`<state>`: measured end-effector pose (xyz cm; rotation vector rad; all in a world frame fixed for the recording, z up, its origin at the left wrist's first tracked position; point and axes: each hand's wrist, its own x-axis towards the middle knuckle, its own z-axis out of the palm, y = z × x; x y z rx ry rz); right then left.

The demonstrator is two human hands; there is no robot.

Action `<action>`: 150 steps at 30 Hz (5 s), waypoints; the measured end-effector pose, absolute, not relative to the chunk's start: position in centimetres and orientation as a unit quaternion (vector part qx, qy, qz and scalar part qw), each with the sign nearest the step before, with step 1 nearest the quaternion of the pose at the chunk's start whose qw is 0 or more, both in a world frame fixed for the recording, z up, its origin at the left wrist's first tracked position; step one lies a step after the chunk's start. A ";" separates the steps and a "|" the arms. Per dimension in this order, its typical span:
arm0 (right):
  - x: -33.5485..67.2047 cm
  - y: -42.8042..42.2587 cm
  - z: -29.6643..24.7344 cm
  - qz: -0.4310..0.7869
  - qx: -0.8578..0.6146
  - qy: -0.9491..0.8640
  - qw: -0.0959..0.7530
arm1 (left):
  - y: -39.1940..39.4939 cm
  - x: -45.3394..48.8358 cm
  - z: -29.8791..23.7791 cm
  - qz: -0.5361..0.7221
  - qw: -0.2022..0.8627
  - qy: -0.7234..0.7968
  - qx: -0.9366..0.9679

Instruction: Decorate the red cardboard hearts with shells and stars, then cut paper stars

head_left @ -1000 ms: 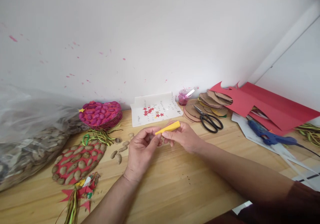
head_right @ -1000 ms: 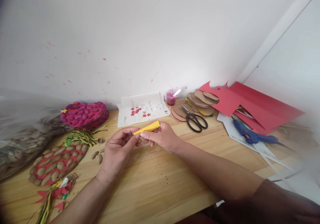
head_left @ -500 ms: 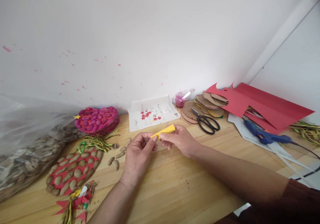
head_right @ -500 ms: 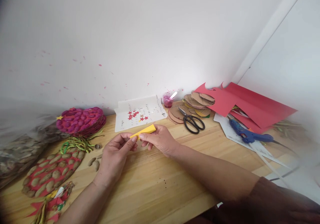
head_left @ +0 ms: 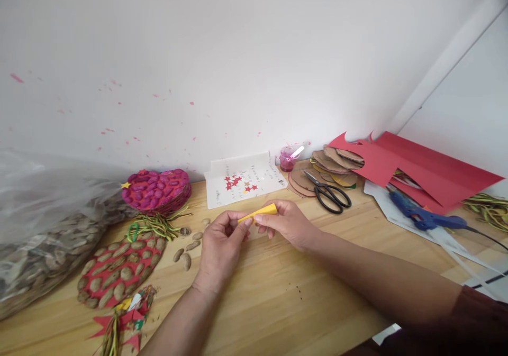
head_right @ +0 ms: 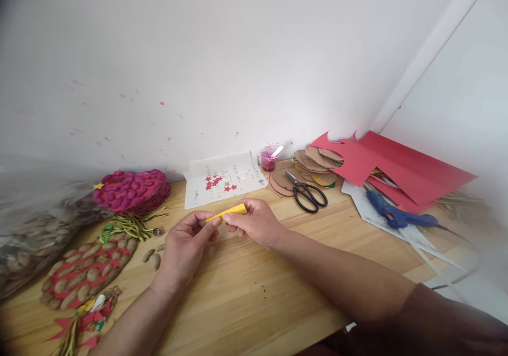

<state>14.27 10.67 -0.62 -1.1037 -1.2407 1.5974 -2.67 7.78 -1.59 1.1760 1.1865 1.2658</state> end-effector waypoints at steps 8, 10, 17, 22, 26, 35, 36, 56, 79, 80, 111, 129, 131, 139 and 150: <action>14.6 10.9 -0.7 0.644 -0.417 -0.502 0.400 | 7.9 -2.7 -1.5 0.528 0.487 0.498 0.485; 14.5 10.8 -0.7 0.650 -0.413 -0.504 0.390 | 7.8 -2.7 -1.4 0.527 0.491 0.493 0.488; 14.6 11.0 -0.2 0.618 -0.449 -0.498 0.411 | 7.7 -2.6 -1.2 0.542 0.488 0.489 0.478; 14.9 11.3 0.0 0.608 -0.455 -0.496 0.421 | 7.8 -2.7 -0.9 0.552 0.486 0.500 0.457; 14.6 10.9 0.0 0.606 -0.454 -0.500 0.420 | 7.6 -2.5 -0.8 0.550 0.536 0.477 0.428; 14.4 10.6 -0.2 0.601 -0.465 -0.511 0.402 | 7.7 -2.6 -1.3 0.536 0.544 0.503 0.404; 14.4 10.7 -0.1 0.603 -0.458 -0.513 0.403 | 7.7 -2.6 -1.3 0.534 0.546 0.502 0.405; 15.7 11.4 0.4 0.576 -0.424 -0.578 0.393 | 8.1 -3.1 -0.9 0.545 0.529 0.512 0.402; 16.5 12.1 1.4 0.601 -0.454 -0.540 0.376 | 8.7 -3.8 -1.0 0.635 0.440 0.494 0.399; 16.6 12.1 1.4 0.601 -0.453 -0.540 0.377 | 8.6 -3.8 -1.0 0.629 0.447 0.497 0.397; 17.1 12.6 1.5 0.600 -0.441 -0.538 0.395 | 8.5 -3.7 -1.0 0.651 0.450 0.468 0.393; 17.2 12.7 1.2 0.616 -0.427 -0.537 0.387 | 8.1 -3.3 -1.0 0.608 0.447 0.497 0.429; 17.2 12.6 1.3 0.616 -0.426 -0.538 0.388 | 8.1 -3.3 -1.0 0.605 0.451 0.500 0.426; 17.3 12.7 1.2 0.611 -0.427 -0.552 0.375 | 8.0 -3.5 -0.8 0.597 0.459 0.507 0.419; 16.8 12.2 0.9 0.603 -0.424 -0.578 0.350 | 7.9 -3.2 -0.9 0.523 0.510 0.503 0.462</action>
